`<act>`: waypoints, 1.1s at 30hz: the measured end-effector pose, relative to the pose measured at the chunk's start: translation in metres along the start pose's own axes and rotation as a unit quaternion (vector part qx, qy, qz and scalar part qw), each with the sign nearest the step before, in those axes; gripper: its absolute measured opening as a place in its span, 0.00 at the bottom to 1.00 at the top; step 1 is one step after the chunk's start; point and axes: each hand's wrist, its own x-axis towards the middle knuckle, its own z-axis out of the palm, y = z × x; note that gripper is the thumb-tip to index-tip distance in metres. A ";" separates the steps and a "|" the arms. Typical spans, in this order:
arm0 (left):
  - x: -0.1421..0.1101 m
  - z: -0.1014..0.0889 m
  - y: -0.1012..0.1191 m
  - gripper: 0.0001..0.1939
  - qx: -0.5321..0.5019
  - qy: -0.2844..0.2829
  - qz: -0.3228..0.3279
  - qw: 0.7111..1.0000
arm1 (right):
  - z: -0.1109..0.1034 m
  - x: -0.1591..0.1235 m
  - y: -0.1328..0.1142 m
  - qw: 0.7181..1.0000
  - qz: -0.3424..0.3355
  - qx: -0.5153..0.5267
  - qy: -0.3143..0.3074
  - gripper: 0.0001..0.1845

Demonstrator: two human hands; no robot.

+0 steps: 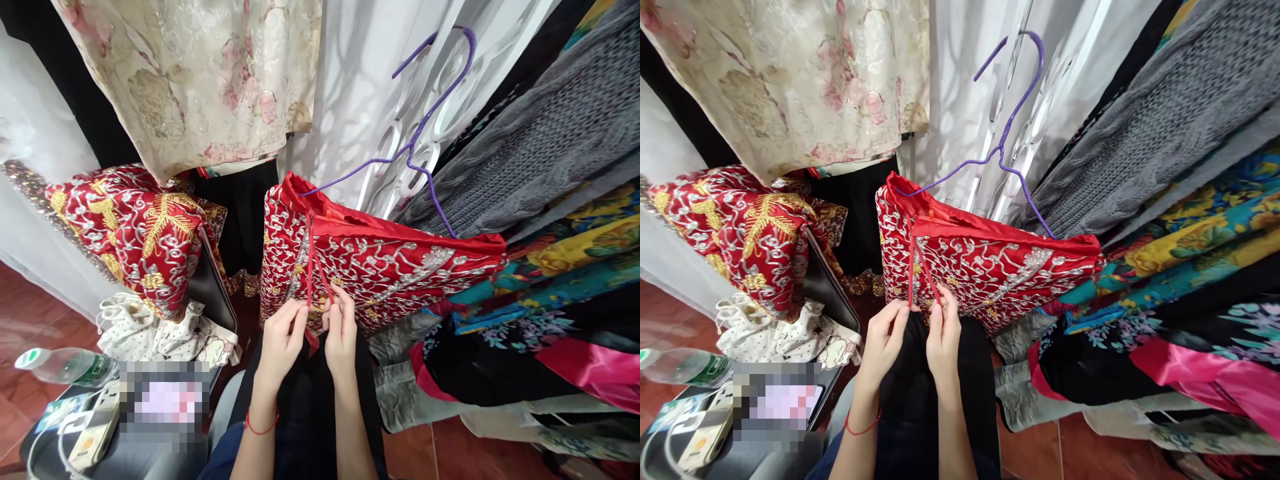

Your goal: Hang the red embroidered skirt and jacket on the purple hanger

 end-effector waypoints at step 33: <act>-0.002 0.021 0.001 0.21 -0.315 0.141 -0.078 0.935 | 0.014 -0.011 -0.008 0.993 0.084 0.084 -0.013 0.15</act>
